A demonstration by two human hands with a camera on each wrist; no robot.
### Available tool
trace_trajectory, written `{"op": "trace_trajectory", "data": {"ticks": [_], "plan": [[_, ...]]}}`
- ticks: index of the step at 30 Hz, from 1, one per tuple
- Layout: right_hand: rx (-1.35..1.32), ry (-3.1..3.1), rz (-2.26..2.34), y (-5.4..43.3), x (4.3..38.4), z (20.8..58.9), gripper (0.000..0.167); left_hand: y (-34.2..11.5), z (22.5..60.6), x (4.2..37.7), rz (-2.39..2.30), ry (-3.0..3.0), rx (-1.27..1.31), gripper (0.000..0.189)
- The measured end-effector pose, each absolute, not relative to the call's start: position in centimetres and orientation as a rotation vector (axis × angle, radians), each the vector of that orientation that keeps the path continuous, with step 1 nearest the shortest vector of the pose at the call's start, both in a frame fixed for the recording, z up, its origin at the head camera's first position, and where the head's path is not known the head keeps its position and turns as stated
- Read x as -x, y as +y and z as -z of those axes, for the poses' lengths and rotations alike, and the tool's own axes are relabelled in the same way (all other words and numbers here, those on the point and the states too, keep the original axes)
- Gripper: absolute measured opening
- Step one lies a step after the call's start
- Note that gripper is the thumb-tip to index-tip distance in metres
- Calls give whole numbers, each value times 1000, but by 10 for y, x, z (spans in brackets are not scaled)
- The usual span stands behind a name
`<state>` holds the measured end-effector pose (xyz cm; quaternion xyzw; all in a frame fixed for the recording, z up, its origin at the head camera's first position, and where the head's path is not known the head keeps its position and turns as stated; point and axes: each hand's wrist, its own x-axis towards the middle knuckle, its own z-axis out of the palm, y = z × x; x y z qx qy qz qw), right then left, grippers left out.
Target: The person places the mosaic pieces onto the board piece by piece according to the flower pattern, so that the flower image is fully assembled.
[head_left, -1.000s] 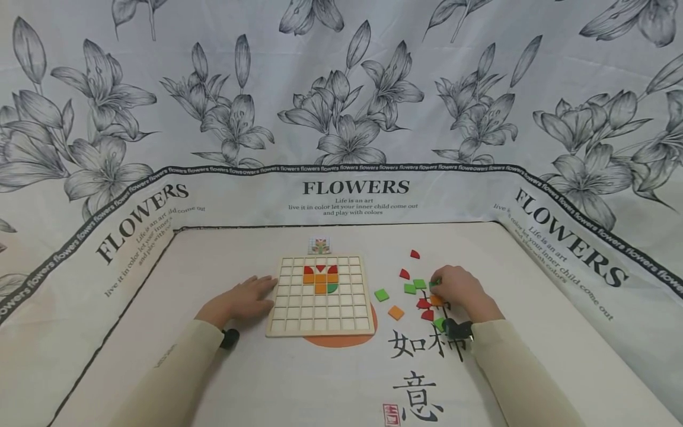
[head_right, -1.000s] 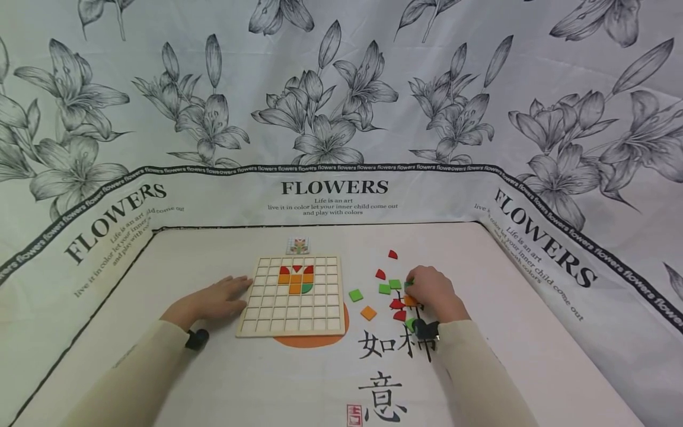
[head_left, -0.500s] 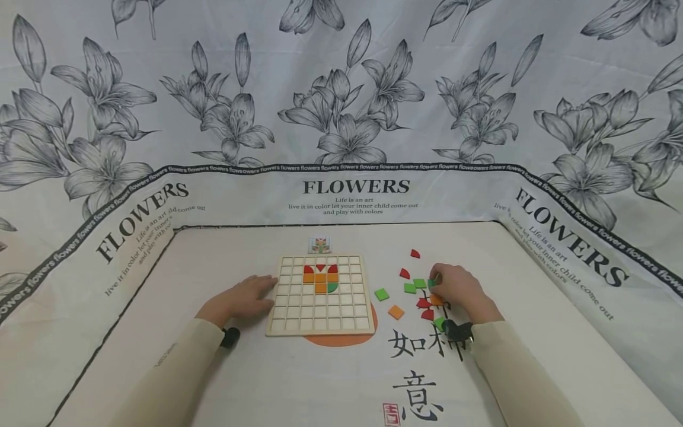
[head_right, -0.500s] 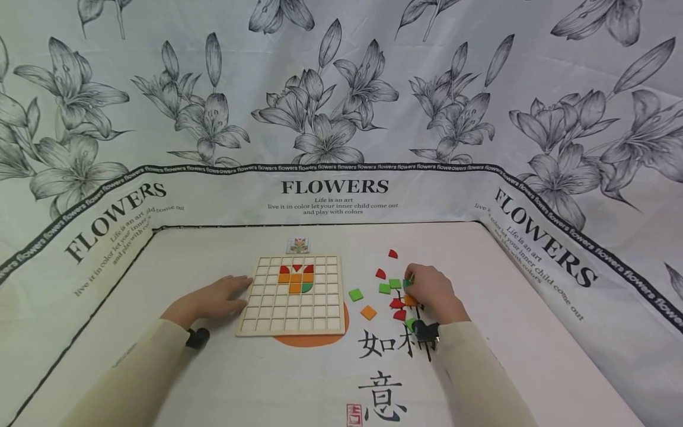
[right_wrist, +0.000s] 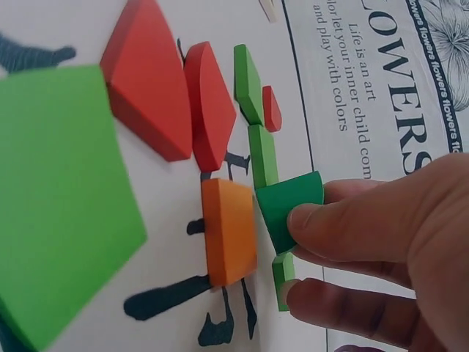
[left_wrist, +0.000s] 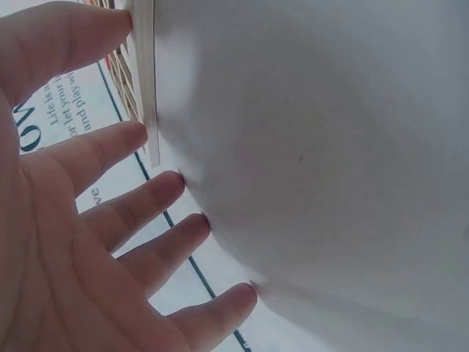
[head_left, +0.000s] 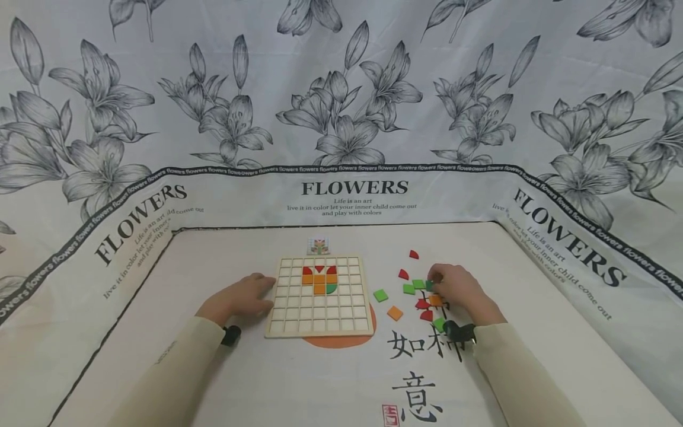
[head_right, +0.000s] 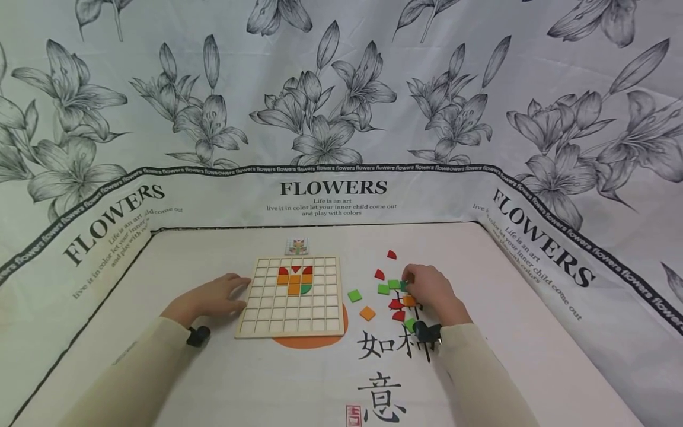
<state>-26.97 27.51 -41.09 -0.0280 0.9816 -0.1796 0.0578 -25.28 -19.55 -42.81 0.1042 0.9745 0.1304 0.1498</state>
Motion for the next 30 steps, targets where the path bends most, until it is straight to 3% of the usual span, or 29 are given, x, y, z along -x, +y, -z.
{"op": "trace_trajectory", "data": {"ticks": [16,30], "plan": [[161,3009,622,239,258,393,27,-199,429,253,-391,2818,-331,66],[382,2979,718,196,254,402,7,-198,437,251,-436,2820,-288,68]]}}
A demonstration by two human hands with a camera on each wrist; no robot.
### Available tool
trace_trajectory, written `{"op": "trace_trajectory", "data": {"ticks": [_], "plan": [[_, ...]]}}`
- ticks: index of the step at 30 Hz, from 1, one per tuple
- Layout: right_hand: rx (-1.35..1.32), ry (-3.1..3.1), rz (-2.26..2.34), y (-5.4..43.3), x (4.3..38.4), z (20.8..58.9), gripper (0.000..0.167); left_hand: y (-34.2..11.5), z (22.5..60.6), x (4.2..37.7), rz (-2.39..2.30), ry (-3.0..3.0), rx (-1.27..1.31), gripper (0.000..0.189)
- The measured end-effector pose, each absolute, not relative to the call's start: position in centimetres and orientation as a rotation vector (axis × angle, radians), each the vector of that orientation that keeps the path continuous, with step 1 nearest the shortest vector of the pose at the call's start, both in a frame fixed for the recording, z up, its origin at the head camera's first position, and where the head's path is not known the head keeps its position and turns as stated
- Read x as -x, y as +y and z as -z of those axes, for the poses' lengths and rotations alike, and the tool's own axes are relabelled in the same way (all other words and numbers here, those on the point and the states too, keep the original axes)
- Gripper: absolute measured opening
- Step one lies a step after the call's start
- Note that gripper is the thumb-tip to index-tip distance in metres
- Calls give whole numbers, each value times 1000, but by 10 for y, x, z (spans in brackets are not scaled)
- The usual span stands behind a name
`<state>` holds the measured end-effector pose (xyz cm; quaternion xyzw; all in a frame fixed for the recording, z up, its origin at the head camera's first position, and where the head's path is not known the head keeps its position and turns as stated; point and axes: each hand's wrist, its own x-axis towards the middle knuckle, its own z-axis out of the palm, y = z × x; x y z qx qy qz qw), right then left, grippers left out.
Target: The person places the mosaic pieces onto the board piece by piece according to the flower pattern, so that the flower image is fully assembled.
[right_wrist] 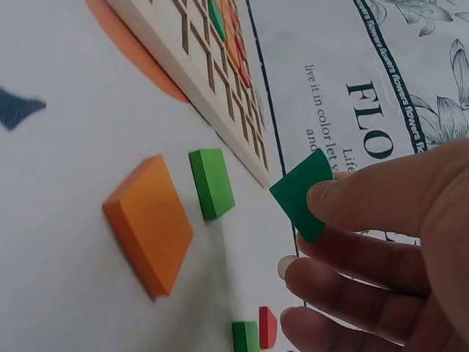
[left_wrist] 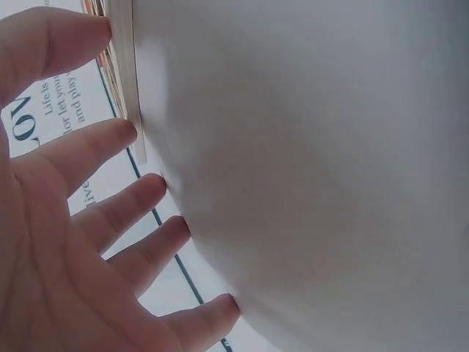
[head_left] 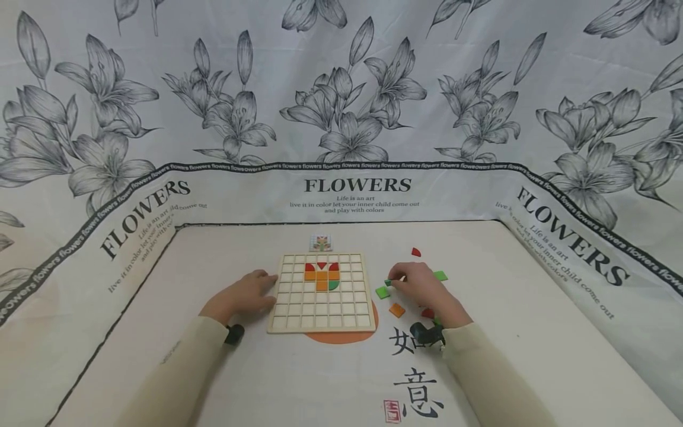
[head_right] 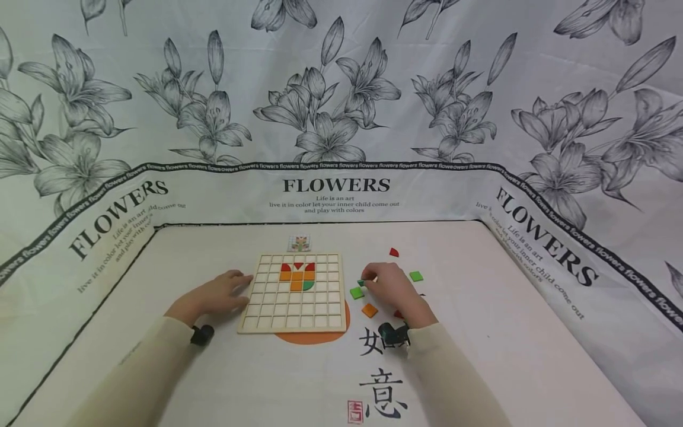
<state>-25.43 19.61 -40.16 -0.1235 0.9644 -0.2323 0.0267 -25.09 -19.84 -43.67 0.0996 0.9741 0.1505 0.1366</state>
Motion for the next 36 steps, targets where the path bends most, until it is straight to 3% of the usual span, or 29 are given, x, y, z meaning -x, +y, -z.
{"op": "trace_trajectory", "data": {"ticks": [23,36], "plan": [[543,2897,905,117,252,407,13,-200,437,254,-416,2819,-295,67],[782,2982,687,84,253,406,14,-197,434,251,-440,2809,-278,67]]}}
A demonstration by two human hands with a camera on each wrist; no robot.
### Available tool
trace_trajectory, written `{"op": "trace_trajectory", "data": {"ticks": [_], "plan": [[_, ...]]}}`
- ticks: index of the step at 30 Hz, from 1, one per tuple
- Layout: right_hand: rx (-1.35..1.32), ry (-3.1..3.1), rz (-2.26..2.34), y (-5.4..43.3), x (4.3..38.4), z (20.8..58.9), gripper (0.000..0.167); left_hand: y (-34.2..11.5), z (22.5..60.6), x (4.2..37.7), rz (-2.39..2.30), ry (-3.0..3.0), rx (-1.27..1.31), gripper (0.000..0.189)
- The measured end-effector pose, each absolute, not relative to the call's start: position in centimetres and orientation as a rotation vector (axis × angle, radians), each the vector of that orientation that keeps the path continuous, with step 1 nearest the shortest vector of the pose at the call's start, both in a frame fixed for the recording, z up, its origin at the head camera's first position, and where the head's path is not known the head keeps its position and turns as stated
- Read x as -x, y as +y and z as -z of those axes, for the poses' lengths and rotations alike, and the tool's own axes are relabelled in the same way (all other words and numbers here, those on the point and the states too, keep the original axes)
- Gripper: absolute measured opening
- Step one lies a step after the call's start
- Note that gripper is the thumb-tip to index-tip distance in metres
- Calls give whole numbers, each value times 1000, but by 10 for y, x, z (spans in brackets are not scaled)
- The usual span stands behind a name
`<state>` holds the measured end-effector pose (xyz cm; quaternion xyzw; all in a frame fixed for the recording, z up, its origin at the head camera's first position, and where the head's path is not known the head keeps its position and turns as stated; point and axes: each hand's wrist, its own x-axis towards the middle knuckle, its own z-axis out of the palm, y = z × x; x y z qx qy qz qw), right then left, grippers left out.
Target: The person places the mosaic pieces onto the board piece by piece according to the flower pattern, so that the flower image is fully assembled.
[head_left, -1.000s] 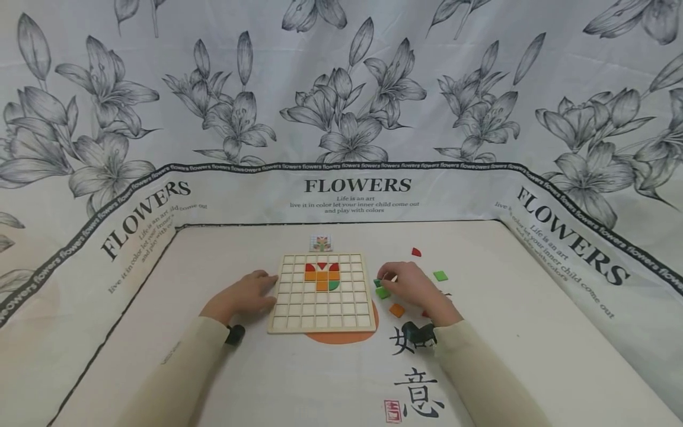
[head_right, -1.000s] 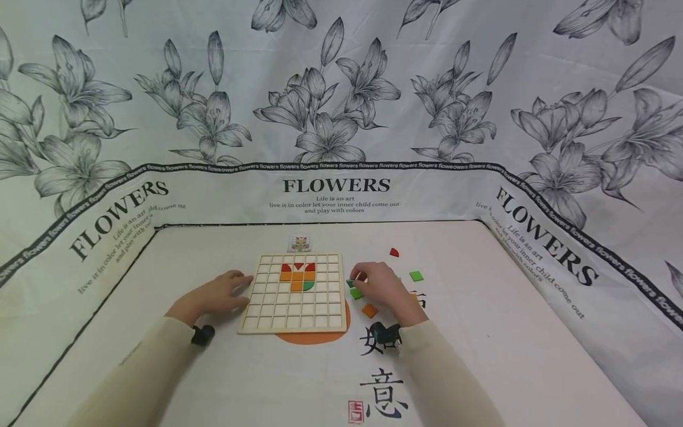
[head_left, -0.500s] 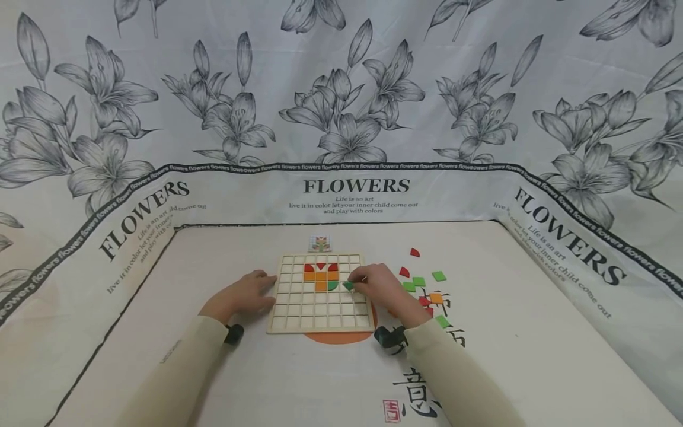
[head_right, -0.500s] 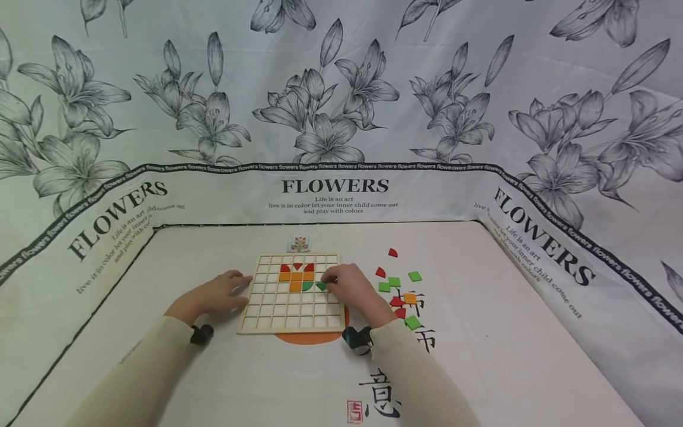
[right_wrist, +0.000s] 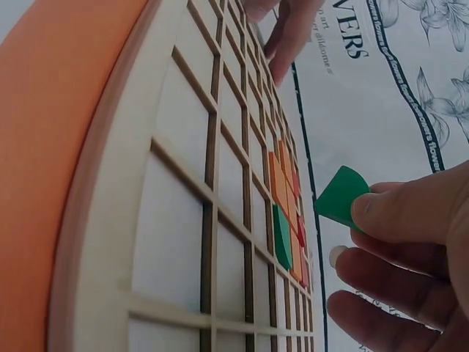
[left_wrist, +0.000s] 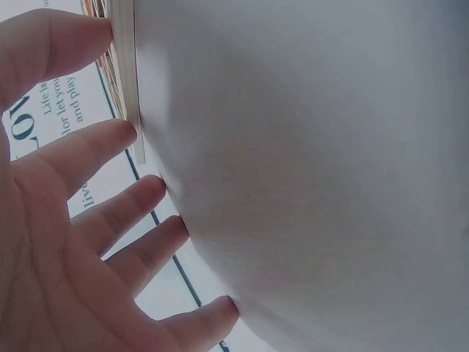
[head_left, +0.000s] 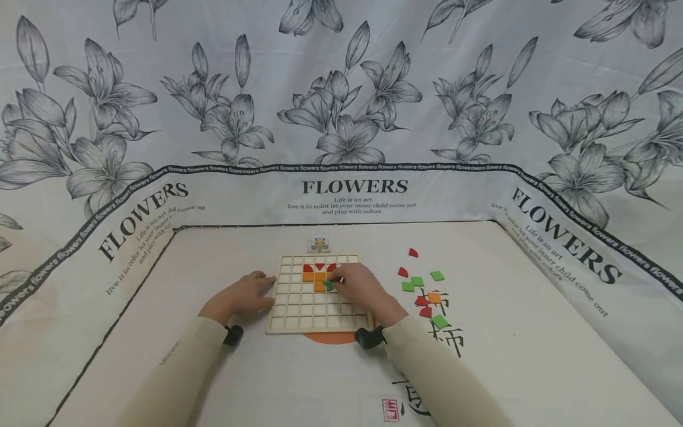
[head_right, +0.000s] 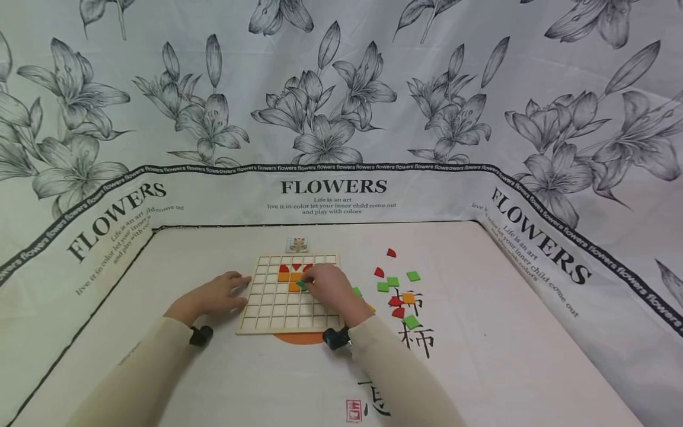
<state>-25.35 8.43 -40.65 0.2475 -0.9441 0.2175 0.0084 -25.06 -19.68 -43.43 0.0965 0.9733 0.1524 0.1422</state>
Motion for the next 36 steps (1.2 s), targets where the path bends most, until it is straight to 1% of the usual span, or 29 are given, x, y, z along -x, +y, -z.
{"op": "trace_trajectory", "data": {"ticks": [8,16,26,36], "plan": [[-857,-2907,-524,68,255,402,15,-199,434,250,-439,2814,-311,66],[-823,-2873,-432,53,259,411,15,-199,436,251,-442,2815,-297,66],[-831,-2851,-361,40,263,424,18,-199,437,251,-447,2823,-301,66],[-880,-2834,-295,32,259,424,22,-199,438,252,-444,2821,-311,64]]}}
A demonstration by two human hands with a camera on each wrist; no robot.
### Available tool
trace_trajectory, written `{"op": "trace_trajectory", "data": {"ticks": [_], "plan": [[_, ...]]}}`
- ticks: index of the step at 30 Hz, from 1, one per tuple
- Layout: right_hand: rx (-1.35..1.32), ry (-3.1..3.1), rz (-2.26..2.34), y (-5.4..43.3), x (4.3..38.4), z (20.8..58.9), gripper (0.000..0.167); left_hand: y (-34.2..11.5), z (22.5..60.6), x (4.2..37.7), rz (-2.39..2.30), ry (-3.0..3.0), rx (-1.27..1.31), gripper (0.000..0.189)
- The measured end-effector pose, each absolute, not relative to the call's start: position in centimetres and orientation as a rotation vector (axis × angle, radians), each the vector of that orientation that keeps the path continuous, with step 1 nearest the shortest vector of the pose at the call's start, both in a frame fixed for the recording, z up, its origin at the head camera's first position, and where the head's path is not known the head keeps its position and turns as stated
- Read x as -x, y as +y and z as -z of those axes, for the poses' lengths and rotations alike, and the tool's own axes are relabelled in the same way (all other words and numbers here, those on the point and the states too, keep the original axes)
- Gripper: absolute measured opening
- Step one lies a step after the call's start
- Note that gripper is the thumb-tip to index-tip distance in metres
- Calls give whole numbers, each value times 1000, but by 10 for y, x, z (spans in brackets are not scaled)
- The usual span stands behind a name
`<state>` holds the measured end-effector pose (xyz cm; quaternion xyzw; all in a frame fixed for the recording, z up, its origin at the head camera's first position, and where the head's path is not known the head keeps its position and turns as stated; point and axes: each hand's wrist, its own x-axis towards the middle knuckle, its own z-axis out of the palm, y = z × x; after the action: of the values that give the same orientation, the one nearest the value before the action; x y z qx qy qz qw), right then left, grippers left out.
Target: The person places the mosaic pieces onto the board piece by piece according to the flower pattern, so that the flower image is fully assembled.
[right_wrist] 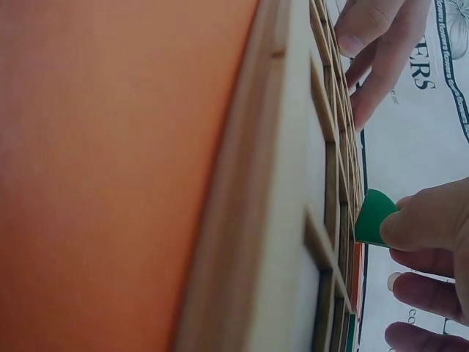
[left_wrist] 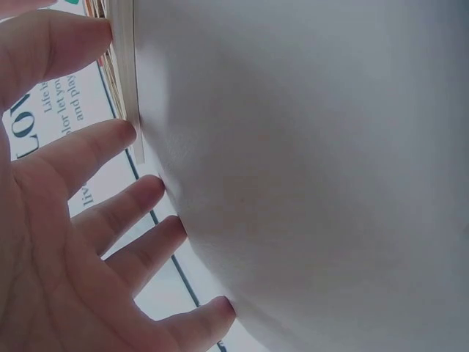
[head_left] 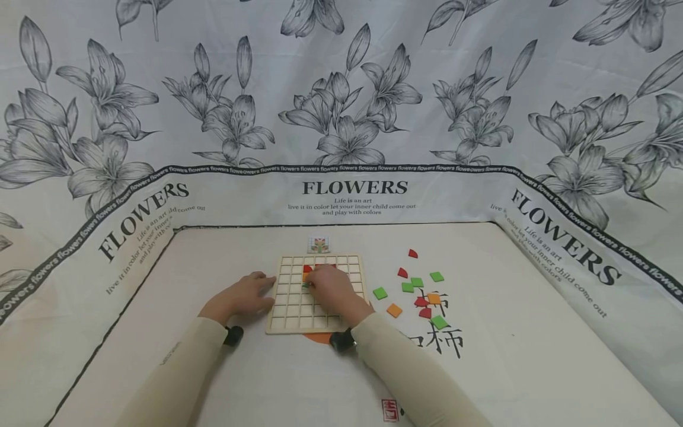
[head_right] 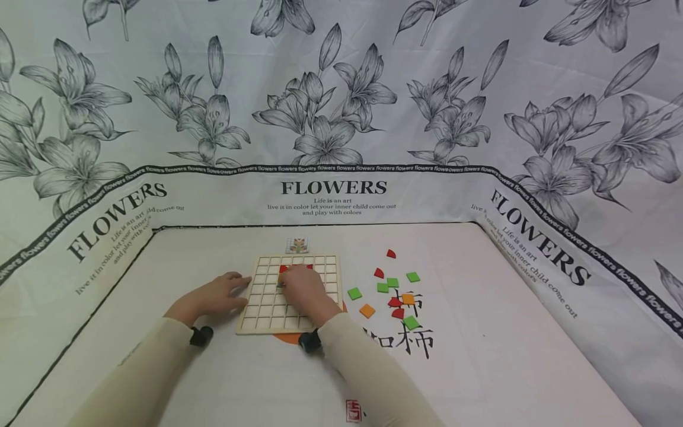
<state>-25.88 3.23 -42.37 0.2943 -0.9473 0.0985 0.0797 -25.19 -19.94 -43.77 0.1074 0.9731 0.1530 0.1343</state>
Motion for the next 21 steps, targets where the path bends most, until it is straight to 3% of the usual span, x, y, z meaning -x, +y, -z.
{"op": "trace_trajectory", "data": {"ticks": [21], "plan": [[-887,-2996,-246,16,266,425,21,-201,437,251,-457,2817,-334,65]]}}
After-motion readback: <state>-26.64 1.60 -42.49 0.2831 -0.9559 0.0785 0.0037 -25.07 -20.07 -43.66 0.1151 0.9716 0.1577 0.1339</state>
